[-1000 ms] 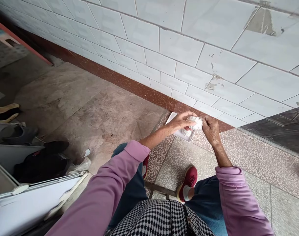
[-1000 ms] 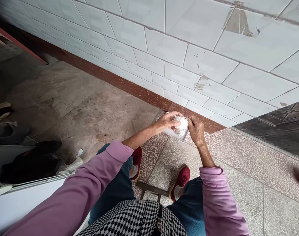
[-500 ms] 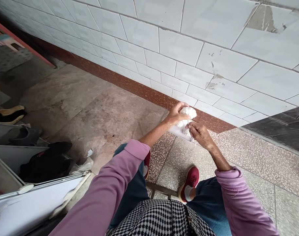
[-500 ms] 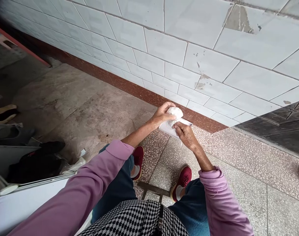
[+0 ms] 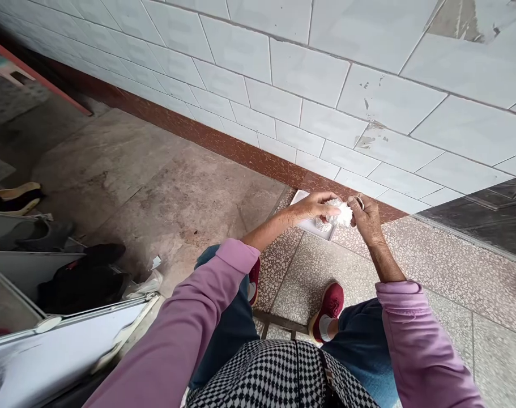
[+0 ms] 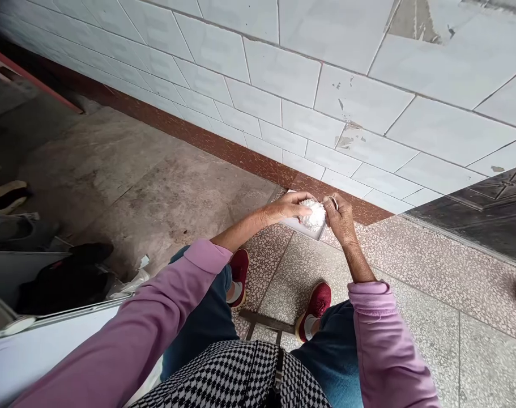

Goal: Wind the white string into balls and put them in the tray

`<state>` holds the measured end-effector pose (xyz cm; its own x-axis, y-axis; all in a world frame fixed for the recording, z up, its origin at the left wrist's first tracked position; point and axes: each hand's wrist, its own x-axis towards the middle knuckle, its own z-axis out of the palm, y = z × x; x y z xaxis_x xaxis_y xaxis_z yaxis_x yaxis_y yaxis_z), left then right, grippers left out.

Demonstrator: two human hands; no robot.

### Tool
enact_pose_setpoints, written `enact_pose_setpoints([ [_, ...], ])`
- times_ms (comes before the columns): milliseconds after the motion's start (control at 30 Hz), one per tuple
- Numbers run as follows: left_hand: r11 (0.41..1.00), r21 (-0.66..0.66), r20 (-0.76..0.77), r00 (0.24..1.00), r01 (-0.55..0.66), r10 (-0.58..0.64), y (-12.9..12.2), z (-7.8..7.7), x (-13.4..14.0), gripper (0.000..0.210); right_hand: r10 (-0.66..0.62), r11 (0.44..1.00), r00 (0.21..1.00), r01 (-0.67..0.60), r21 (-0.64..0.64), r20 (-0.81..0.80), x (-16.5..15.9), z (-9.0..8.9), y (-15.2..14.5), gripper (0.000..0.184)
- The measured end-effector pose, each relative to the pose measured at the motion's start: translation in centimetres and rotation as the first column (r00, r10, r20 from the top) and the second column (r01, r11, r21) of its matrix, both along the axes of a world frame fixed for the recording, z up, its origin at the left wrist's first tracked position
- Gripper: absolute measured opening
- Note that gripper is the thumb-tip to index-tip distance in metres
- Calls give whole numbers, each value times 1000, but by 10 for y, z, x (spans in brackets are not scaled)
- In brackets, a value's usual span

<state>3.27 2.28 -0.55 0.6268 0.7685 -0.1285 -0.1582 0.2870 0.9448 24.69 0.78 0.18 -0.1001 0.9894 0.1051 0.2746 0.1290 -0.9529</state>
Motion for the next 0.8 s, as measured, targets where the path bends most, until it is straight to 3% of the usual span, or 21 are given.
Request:
enact_pose_setpoints([
  [133,991,-134,173,983,-31,54,0,2,-1,59,-16,1000,1000,16,5,-26,-7,-4,0,49],
  [233,974,-165,247,949,-156,194,5,2,-1,66,-1,995,998,-5,96,60,-16,-3,-6,53],
  [367,910,-107,95,907,-401,411,17,-2,-7,67,156,983,978,-168,75,140,-29,7,-20,59],
  [467,864,76,-93,859,-497,503,22,-3,-14,61,244,970,969,-244,-9,46,-27,19,-24,62],
  [533,871,199,-162,861,-450,482,21,0,-17,56,228,973,973,-229,-35,-34,-19,25,-21,60],
  [600,916,236,-189,909,-325,372,16,5,-17,52,152,988,985,-154,-11,-79,-10,28,-15,59],
  [700,983,118,-127,980,-138,153,8,11,-12,49,33,998,997,-30,46,-69,1,23,-6,59],
  [800,994,-46,35,994,-97,99,4,11,-6,52,16,998,1000,-15,54,-14,2,12,-3,57],
])
